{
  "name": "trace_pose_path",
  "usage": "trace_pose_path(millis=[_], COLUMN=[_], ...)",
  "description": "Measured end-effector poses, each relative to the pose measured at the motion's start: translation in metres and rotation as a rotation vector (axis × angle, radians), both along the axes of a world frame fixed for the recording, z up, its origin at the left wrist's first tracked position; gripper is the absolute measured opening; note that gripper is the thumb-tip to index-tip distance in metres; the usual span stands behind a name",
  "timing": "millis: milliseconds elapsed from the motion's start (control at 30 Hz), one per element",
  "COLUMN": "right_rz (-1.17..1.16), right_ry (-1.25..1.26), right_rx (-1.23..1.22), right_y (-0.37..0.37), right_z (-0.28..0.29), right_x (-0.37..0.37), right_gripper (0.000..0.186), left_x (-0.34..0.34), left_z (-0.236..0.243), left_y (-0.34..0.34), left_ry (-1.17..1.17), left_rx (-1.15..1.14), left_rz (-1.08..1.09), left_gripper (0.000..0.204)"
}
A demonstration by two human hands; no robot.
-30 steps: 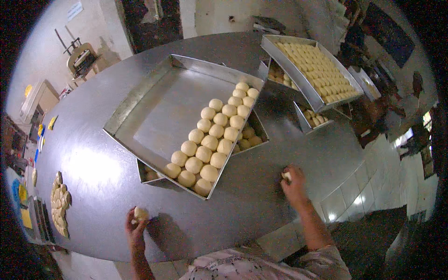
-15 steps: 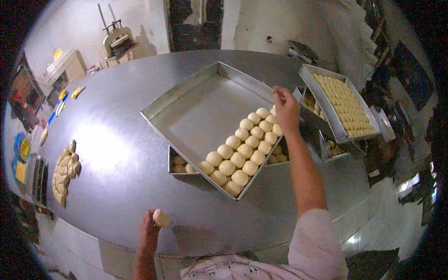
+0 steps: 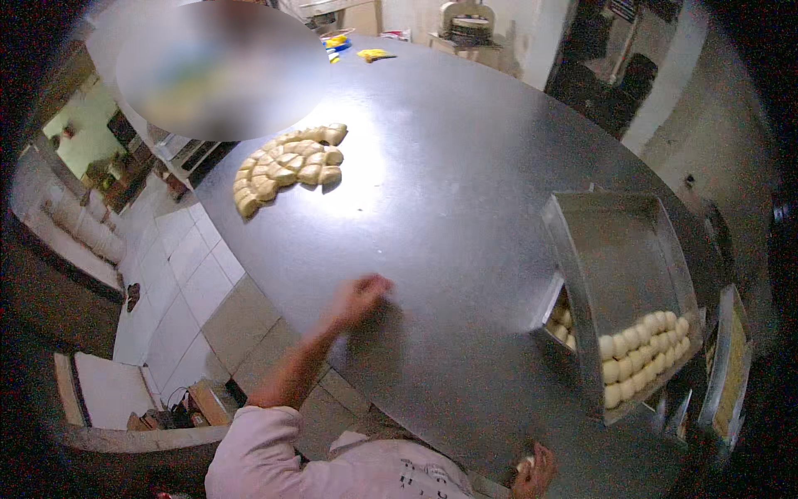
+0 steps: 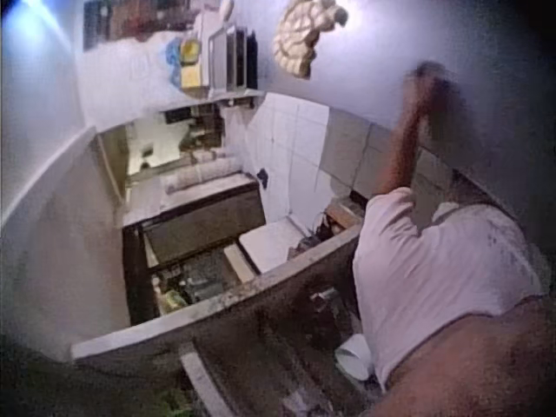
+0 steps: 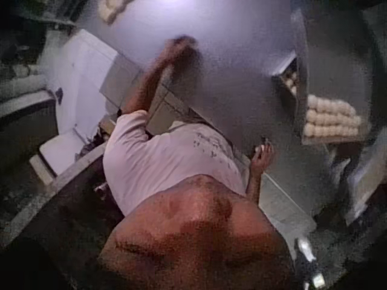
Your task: The person places pieces of dough onto metal trays by hand, arranging them in neat rows, then stacks and carries the loaded trays across the room.
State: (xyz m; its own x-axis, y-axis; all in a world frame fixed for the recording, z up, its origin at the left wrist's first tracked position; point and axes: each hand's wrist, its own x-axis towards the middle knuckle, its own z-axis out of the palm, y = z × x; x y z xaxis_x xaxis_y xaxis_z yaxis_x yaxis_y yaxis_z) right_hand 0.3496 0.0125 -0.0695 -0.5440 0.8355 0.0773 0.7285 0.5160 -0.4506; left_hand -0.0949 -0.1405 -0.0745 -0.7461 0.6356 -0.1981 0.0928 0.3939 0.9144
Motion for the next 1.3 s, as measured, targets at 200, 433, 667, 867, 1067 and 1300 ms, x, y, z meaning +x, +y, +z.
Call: trace_pose_path(millis=[200, 433, 667, 867, 1067, 1300], right_rz=[-0.393, -0.612, -0.191, -0.575, -0.328, -0.259], right_ry=[-0.228, -0.156, -0.014, -0.193, 0.099, -0.096], right_rx=[0.086, -0.005, 0.164, 0.255, 0.182, 0.249], right_y=[0.029, 0.063, 0.025, 0.133, 0.065, 0.082], right_z=[-0.010, -0.083, -0.037, -0.116, -0.022, -0.032], right_x=[-0.057, 0.063, -0.013, 0.109, 0.042, 0.070], right_gripper=[0.047, 0.049, 0.045, 0.038, 0.032, 0.029], left_x=[-0.145, -0.247, -0.259, -0.064, -0.018, 0.083], left_z=[-0.011, -0.027, -0.032, 0.004, 0.010, 0.044], left_y=[-0.042, 0.017, 0.008, 0.040, 0.040, 0.109], left_ry=[0.737, 1.025, 1.085, 0.014, 0.051, -0.145], left_rx=[-0.248, -0.604, -0.539, 0.232, 0.115, 0.278], left_rz=[0.506, 0.359, 0.071, -0.077, -0.058, -0.251], left_gripper=[0.026, 0.049, 0.023, 0.018, 0.025, 0.018])
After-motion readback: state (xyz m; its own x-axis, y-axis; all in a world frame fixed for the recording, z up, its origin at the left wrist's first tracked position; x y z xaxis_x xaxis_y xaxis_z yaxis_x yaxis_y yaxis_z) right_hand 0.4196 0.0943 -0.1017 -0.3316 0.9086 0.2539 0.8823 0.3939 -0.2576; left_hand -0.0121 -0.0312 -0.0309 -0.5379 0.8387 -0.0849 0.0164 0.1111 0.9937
